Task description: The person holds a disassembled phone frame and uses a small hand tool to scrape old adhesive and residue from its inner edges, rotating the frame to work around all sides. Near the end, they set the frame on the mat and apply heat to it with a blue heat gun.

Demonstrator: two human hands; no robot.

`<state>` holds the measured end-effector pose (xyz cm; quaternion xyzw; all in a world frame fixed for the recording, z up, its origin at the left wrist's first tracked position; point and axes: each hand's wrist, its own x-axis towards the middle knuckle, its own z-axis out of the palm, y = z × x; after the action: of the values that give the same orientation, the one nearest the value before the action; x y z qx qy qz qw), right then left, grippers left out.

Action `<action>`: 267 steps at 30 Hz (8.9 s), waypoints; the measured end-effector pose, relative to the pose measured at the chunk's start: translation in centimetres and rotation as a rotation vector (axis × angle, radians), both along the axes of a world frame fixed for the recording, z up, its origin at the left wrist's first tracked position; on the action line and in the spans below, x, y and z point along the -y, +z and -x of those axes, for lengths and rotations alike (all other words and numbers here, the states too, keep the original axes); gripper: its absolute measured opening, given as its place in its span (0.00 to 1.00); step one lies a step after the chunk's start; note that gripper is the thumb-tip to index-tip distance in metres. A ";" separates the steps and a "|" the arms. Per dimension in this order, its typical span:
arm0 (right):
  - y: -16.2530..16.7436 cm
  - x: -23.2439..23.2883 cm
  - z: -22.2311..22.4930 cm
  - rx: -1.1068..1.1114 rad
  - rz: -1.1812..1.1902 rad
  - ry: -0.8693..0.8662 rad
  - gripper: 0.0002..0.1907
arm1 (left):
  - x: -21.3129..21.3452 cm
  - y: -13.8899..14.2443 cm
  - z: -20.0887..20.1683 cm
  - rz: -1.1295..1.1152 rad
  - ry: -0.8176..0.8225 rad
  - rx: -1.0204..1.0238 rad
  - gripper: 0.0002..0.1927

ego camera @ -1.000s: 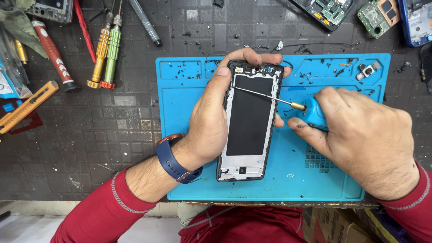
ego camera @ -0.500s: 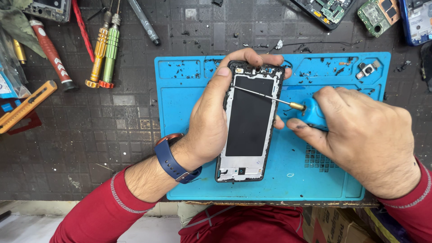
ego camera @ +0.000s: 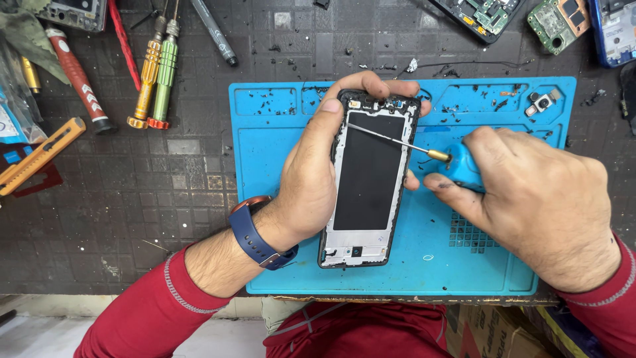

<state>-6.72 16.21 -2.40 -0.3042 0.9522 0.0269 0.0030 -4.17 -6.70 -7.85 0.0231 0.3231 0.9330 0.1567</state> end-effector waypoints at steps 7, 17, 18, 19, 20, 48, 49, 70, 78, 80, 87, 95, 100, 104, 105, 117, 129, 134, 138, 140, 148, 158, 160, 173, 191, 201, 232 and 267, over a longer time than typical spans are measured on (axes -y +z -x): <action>0.1 0.1 0.0 0.024 -0.028 -0.009 0.28 | 0.1 -0.1 0.1 0.022 0.010 -0.017 0.22; 0.1 0.2 0.0 0.017 -0.056 -0.033 0.29 | 0.1 -0.1 0.0 0.051 0.015 -0.051 0.22; 0.1 0.2 0.0 0.022 -0.061 -0.038 0.29 | 0.1 -0.1 0.0 0.052 0.015 -0.051 0.22; 0.1 0.2 0.0 0.017 -0.053 -0.031 0.29 | 0.1 -0.1 0.0 0.054 0.015 -0.052 0.22; 0.1 0.2 0.0 0.012 -0.045 -0.024 0.29 | 0.1 -0.1 0.0 0.055 0.016 -0.052 0.22; -0.1 -0.1 0.1 0.012 -0.039 -0.028 0.29 | -0.1 -0.1 0.1 0.025 -0.007 -0.021 0.21; -0.1 -0.1 0.1 0.011 -0.036 -0.027 0.29 | -0.1 -0.1 0.1 0.023 -0.008 -0.018 0.21; 0.0 0.0 0.0 0.006 -0.056 -0.047 0.29 | -0.1 -0.2 0.1 0.014 -0.010 -0.013 0.21; 0.2 0.1 -0.2 0.000 -0.081 -0.073 0.26 | -0.1 -0.4 -0.3 0.056 0.029 -0.056 0.20; 0.1 0.0 0.0 0.002 -0.064 -0.066 0.27 | -0.1 -0.4 -0.2 0.059 0.026 -0.054 0.20; 0.2 0.1 0.0 0.013 -0.045 -0.037 0.27 | 0.1 -0.2 -0.1 0.022 0.011 -0.029 0.21; 0.2 0.1 0.0 0.016 -0.053 -0.027 0.28 | 0.1 -0.2 -0.1 0.020 0.006 -0.029 0.21; 0.2 0.1 0.0 0.009 -0.049 -0.026 0.28 | 0.1 -0.3 -0.1 0.044 0.007 -0.041 0.21; 0.2 0.2 0.1 0.025 -0.068 -0.038 0.28 | 0.0 -0.2 0.0 0.060 0.013 -0.035 0.20; 0.2 0.1 0.1 0.029 -0.075 -0.040 0.28 | 0.0 -0.2 -0.1 0.064 0.013 -0.033 0.20; 0.3 -0.1 0.0 0.020 -0.074 -0.045 0.29 | -0.3 0.2 0.0 0.077 0.007 -0.026 0.21; 0.1 -0.2 0.0 0.015 -0.044 -0.062 0.27 | -0.3 0.2 -0.1 0.061 -0.006 -0.017 0.22; 0.0 -0.3 0.0 0.004 -0.042 -0.053 0.29 | -0.3 0.1 -0.1 0.040 -0.014 -0.005 0.23; 0.0 -0.3 0.0 0.029 -0.054 -0.042 0.28 | -0.3 0.1 -0.1 0.015 -0.009 0.006 0.24; 0.0 -0.3 0.1 0.024 -0.037 -0.024 0.29 | -0.3 0.1 0.0 0.000 -0.009 0.005 0.25; 0.2 0.0 0.0 0.011 -0.040 -0.048 0.28 | -0.2 0.1 -0.2 0.022 -0.020 0.002 0.26; 0.2 -0.1 -0.1 -0.013 -0.011 -0.056 0.28 | -0.3 0.1 -0.2 0.012 -0.024 -0.010 0.26; 0.2 -0.2 -0.1 -0.008 -0.011 -0.062 0.28 | -0.4 0.1 -0.2 0.009 -0.027 -0.009 0.26; 0.1 0.0 -0.5 -0.060 0.095 -0.030 0.27 | -0.5 0.5 -0.7 0.056 -0.026 -0.039 0.29; 0.2 -0.1 -0.5 -0.016 0.061 -0.073 0.26 | -0.7 0.6 -1.2 0.132 -0.032 -0.057 0.30; -0.3 -0.5 -0.5 -0.058 0.097 -0.064 0.25 | -0.4 0.8 -1.1 0.149 -0.034 -0.079 0.28; -0.3 -1.4 -0.4 0.131 0.559 -0.022 0.25 | 0.6 2.4 -0.1 -0.080 0.115 -0.050 0.29; -0.3 -2.2 -0.5 0.482 0.580 -0.100 0.22 | 0.4 2.1 -1.1 -0.068 -0.069 0.052 0.46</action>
<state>-6.19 18.39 -2.74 -0.2432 0.9059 -0.3163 0.1421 -3.11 -7.09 -5.78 0.0153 0.2860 0.9378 0.1960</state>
